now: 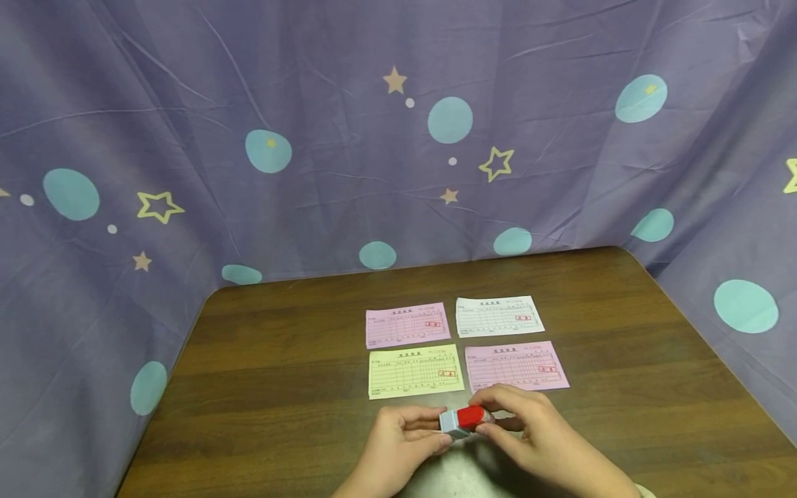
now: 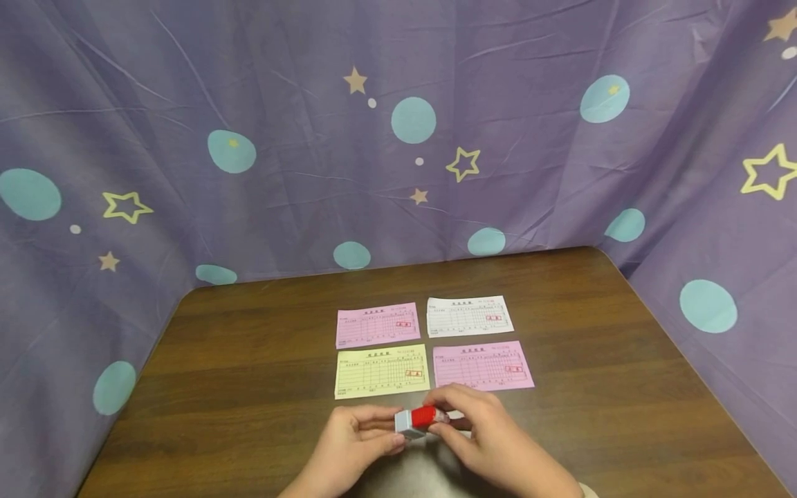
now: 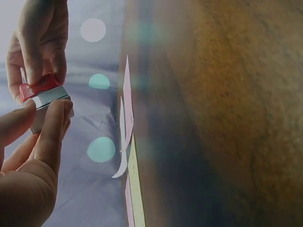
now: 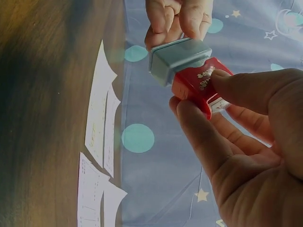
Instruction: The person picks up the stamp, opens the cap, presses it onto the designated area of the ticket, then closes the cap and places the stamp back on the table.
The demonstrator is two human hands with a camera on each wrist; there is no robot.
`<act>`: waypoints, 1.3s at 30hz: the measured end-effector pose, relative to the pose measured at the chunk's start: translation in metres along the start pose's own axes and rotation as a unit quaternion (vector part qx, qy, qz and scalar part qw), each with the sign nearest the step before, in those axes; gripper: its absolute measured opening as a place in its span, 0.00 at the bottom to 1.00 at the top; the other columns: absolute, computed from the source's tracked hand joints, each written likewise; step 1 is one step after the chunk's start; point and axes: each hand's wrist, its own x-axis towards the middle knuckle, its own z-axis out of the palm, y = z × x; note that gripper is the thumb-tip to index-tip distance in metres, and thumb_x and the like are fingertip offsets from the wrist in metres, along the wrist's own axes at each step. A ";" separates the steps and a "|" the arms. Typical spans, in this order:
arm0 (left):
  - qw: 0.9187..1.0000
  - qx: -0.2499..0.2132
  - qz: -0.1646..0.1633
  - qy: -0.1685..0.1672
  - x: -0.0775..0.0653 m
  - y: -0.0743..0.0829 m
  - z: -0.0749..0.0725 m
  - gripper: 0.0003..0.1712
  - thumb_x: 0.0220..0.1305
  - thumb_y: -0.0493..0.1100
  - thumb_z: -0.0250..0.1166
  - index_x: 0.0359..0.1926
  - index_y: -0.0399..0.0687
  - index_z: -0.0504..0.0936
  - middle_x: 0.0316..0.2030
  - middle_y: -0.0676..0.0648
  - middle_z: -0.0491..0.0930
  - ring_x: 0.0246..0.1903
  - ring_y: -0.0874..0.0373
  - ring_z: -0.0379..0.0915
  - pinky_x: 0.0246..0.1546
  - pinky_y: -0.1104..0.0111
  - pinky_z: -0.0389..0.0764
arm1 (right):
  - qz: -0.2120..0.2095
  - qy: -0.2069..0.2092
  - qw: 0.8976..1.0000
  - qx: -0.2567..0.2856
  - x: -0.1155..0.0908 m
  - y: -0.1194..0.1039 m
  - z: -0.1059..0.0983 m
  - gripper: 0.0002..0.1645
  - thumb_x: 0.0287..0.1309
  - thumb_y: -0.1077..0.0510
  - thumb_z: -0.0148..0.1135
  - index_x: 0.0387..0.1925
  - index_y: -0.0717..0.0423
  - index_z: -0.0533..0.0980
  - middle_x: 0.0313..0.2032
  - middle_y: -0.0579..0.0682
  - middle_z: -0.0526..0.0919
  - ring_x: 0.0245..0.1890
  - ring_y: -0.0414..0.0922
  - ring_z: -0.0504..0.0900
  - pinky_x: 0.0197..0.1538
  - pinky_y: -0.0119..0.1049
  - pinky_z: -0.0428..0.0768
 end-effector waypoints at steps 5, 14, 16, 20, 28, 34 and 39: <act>1.000 0.006 -0.001 0.004 -0.001 0.000 0.001 0.19 0.58 0.24 0.71 0.51 0.20 0.81 0.41 0.31 0.84 0.40 0.52 0.85 0.41 0.65 0.84 | -0.027 0.001 1.000 -0.006 -0.001 0.004 0.001 0.23 0.55 0.76 0.70 0.49 0.55 0.79 0.43 0.47 0.85 0.41 0.47 0.87 0.36 0.34 0.85; 1.000 0.015 0.022 0.016 -0.001 -0.005 0.000 0.19 0.57 0.25 0.73 0.50 0.22 0.82 0.41 0.35 0.86 0.40 0.53 0.86 0.42 0.65 0.83 | -0.002 -0.001 1.000 0.013 0.001 0.000 -0.001 0.21 0.56 0.72 0.71 0.48 0.52 0.80 0.43 0.46 0.85 0.42 0.48 0.87 0.36 0.36 0.85; 0.999 0.016 0.021 0.018 -0.002 -0.005 0.000 0.18 0.56 0.25 0.73 0.49 0.23 0.83 0.41 0.35 0.86 0.39 0.53 0.86 0.41 0.65 0.83 | -0.006 -0.003 1.000 0.012 0.002 0.000 -0.001 0.20 0.57 0.72 0.71 0.48 0.53 0.80 0.43 0.47 0.85 0.42 0.47 0.87 0.35 0.35 0.85; 0.999 0.014 0.023 0.021 -0.002 -0.006 0.000 0.17 0.56 0.25 0.73 0.47 0.24 0.84 0.41 0.35 0.85 0.39 0.54 0.86 0.40 0.65 0.83 | -0.018 -0.005 1.000 0.014 0.002 0.002 -0.001 0.20 0.56 0.73 0.71 0.48 0.55 0.80 0.42 0.49 0.85 0.42 0.47 0.87 0.34 0.35 0.85; 0.999 0.026 0.045 0.014 -0.003 -0.008 0.000 0.17 0.54 0.25 0.75 0.46 0.23 0.84 0.44 0.34 0.84 0.39 0.50 0.86 0.39 0.65 0.84 | -0.018 -0.009 0.999 0.033 0.001 0.002 -0.001 0.21 0.54 0.74 0.71 0.48 0.55 0.82 0.41 0.48 0.86 0.41 0.47 0.87 0.35 0.37 0.86; 0.998 0.043 0.032 0.022 -0.003 -0.008 0.001 0.15 0.55 0.27 0.75 0.45 0.26 0.86 0.39 0.38 0.87 0.38 0.49 0.86 0.38 0.67 0.84 | -0.034 -0.009 0.999 0.014 0.002 0.002 0.000 0.21 0.54 0.73 0.72 0.49 0.56 0.83 0.40 0.48 0.86 0.40 0.45 0.87 0.35 0.34 0.85; 0.998 0.052 0.006 0.020 -0.001 -0.009 0.002 0.14 0.57 0.28 0.74 0.45 0.30 0.85 0.38 0.42 0.87 0.38 0.51 0.86 0.39 0.69 0.84 | -0.074 0.001 0.997 -0.036 0.002 0.005 0.002 0.23 0.50 0.74 0.74 0.49 0.58 0.82 0.39 0.48 0.85 0.37 0.41 0.85 0.35 0.29 0.84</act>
